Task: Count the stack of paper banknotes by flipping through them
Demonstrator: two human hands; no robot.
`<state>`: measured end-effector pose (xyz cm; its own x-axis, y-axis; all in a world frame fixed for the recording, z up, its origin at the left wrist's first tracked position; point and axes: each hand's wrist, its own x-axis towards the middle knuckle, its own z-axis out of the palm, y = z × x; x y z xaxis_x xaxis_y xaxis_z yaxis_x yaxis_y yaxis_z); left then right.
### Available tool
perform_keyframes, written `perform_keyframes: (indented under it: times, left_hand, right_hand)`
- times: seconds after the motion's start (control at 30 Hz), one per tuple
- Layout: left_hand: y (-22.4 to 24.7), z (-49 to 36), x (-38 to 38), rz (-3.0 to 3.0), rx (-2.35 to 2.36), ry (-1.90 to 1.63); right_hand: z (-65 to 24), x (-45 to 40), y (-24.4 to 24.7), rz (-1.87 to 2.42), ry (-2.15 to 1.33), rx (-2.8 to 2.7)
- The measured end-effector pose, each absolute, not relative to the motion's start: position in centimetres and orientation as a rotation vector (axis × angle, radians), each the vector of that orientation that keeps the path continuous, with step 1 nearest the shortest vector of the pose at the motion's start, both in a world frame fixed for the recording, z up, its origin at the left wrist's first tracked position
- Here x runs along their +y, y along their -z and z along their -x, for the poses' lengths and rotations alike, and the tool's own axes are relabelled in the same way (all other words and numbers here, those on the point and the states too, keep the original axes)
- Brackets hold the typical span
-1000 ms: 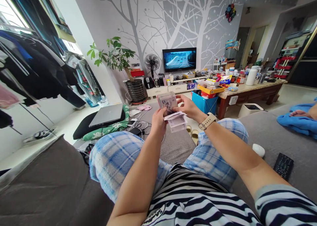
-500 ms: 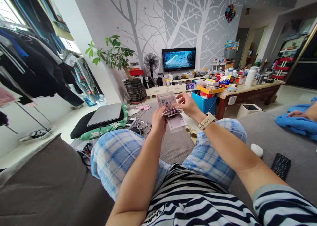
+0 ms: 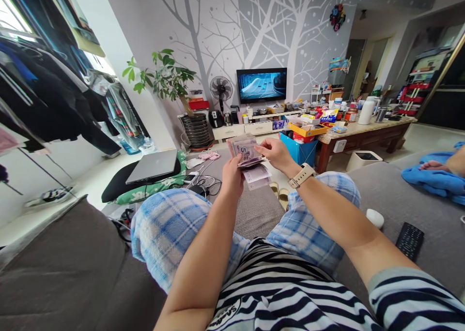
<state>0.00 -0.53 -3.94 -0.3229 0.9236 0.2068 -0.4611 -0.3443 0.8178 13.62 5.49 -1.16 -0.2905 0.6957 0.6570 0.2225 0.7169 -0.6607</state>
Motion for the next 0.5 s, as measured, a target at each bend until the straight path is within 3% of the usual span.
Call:
perform_keyframes:
  times: [0.5]
  left_hand:
    - [4.06,0.15,-0.09,-0.857,0.73,-1.915]
  right_hand:
    - [-13.38,5.02,0.7,0.362,-1.008,-1.805]
